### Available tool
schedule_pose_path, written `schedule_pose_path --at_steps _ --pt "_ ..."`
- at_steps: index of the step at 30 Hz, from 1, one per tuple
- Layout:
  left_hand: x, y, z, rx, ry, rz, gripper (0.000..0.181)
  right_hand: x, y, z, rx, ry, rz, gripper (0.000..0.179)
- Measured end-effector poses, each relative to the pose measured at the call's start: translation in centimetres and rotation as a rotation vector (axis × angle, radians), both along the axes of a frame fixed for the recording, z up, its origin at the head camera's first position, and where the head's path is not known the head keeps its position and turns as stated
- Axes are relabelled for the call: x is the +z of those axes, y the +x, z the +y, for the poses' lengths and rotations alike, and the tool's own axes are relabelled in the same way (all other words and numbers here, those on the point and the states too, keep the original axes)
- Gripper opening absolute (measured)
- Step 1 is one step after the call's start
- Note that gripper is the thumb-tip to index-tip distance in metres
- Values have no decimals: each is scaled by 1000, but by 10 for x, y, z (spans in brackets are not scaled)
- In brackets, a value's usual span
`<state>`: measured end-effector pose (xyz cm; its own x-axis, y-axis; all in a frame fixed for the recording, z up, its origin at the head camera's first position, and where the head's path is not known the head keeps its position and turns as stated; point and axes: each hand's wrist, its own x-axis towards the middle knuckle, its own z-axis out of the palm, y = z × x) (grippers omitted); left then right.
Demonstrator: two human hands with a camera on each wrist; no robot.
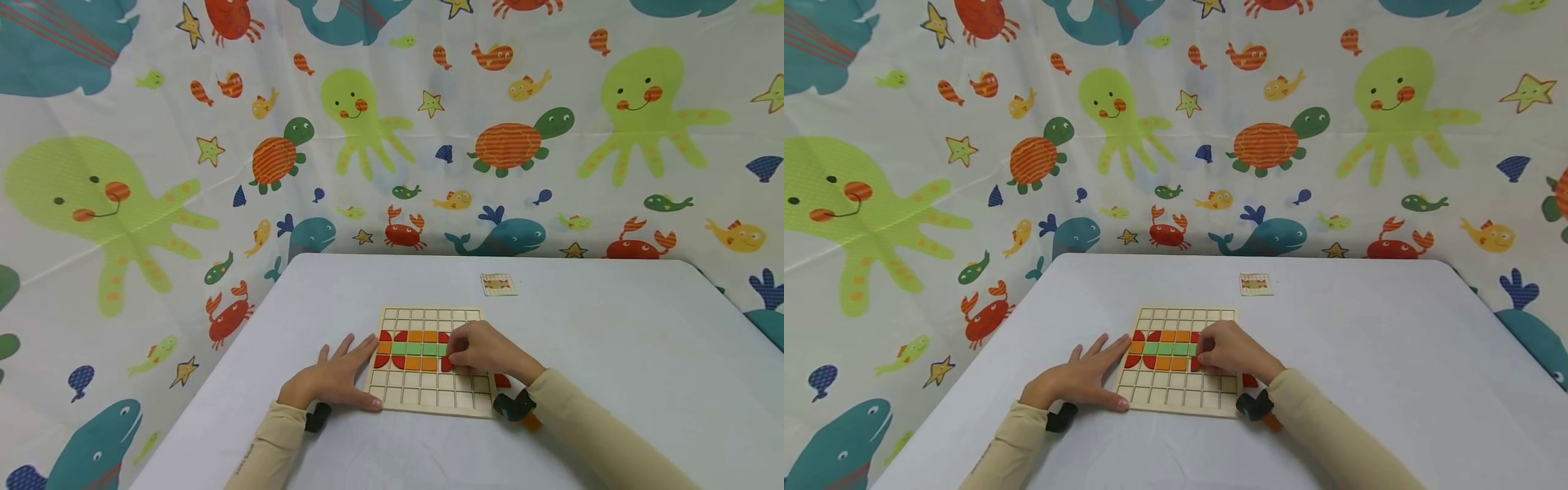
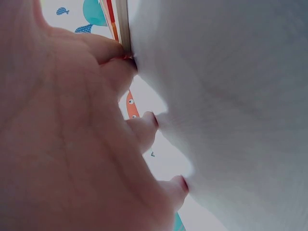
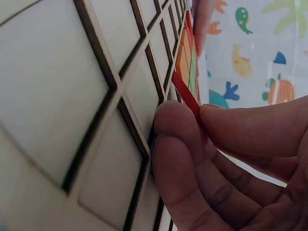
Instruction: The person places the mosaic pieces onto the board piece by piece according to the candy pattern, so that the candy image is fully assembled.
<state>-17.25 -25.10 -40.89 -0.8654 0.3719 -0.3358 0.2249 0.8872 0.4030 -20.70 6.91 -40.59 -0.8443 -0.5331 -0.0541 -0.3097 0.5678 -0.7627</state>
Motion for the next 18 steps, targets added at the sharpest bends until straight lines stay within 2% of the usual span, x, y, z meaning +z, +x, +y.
schedule_pose_path --at_steps 5,13,18 --pt "1 0 0 -2 4 -5 123 0 -1 -6 32 -6 5 12" --pt "3 1 0 1 15 -1 122 -4 -5 -6 82 68 124 12" --pt "3 1 0 -1 18 -2 122 -5 -5 -7 78 78 125 11"
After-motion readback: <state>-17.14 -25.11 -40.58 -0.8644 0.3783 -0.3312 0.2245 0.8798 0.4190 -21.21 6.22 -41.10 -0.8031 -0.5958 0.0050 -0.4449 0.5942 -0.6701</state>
